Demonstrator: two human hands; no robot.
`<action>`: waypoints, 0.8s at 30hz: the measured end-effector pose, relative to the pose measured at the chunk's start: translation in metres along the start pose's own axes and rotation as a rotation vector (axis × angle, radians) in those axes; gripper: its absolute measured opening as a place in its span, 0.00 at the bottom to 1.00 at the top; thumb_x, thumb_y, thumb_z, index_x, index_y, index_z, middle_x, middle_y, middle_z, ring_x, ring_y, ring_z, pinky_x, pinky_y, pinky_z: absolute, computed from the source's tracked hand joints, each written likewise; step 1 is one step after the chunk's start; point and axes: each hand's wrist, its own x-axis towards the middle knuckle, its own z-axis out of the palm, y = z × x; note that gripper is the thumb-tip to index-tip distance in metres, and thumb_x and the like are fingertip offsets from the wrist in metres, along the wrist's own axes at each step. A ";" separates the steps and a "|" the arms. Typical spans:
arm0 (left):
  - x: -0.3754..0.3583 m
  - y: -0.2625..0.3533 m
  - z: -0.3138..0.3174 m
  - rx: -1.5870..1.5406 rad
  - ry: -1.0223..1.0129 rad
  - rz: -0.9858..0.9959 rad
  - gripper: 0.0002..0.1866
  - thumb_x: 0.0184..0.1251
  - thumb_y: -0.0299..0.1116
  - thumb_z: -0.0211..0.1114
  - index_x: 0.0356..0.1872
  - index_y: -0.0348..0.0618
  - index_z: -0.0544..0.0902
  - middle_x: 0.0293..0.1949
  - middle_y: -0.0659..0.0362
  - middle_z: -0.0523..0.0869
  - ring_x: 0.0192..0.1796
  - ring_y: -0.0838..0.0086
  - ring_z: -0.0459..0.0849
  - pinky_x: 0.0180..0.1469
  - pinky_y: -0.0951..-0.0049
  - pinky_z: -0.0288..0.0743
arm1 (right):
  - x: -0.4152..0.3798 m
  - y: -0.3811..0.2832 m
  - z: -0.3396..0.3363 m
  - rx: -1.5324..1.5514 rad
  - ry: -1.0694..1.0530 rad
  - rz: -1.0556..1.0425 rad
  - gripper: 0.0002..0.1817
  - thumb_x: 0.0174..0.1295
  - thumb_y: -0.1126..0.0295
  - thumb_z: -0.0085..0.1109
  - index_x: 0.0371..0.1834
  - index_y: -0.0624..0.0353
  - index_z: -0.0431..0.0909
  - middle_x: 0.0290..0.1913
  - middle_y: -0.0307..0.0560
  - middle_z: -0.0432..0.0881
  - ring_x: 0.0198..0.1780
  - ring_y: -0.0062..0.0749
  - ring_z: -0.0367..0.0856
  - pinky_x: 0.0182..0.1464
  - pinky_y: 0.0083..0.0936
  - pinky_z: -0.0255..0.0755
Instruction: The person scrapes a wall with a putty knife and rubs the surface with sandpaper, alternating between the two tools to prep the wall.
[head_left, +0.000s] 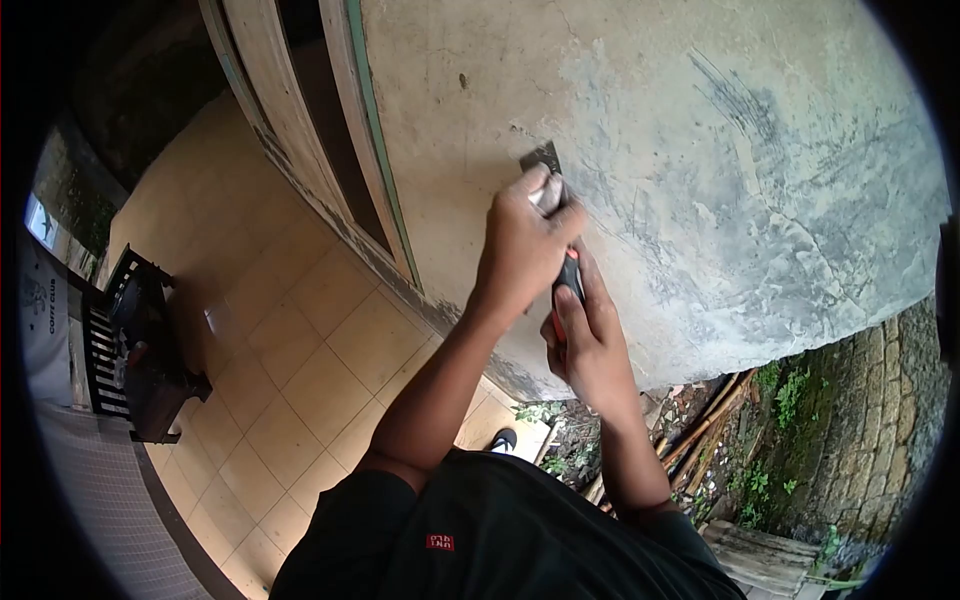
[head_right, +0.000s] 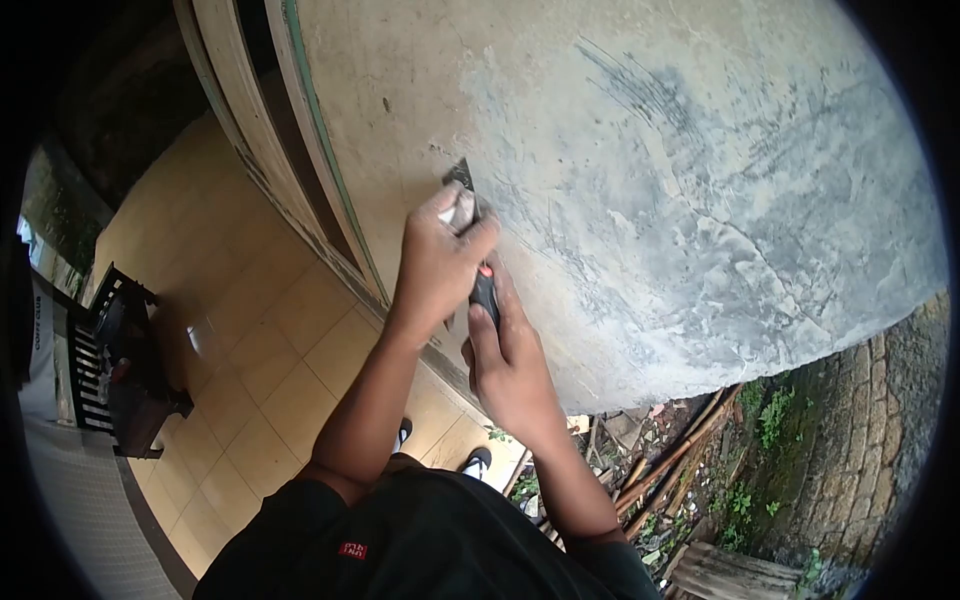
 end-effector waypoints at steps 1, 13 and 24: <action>0.002 0.005 -0.001 -0.010 0.005 -0.059 0.08 0.63 0.24 0.61 0.26 0.38 0.72 0.21 0.67 0.72 0.26 0.86 0.68 0.28 0.79 0.64 | -0.004 0.000 -0.002 0.005 0.002 -0.001 0.30 0.74 0.70 0.40 0.78 0.54 0.47 0.24 0.34 0.67 0.21 0.16 0.64 0.24 0.18 0.62; -0.008 0.025 0.017 -0.048 0.047 -0.044 0.13 0.67 0.30 0.64 0.24 0.40 0.71 0.20 0.65 0.75 0.20 0.85 0.69 0.22 0.78 0.63 | -0.005 -0.002 -0.022 -0.103 0.027 -0.302 0.28 0.73 0.75 0.44 0.76 0.55 0.56 0.20 0.28 0.63 0.18 0.11 0.58 0.19 0.13 0.53; -0.056 0.024 0.017 -0.074 -0.225 -0.183 0.16 0.77 0.43 0.54 0.33 0.42 0.70 0.17 0.67 0.69 0.13 0.85 0.69 0.13 0.80 0.62 | -0.056 0.007 -0.041 0.078 -0.039 -0.149 0.29 0.73 0.74 0.44 0.77 0.55 0.53 0.26 0.32 0.68 0.24 0.13 0.61 0.26 0.14 0.59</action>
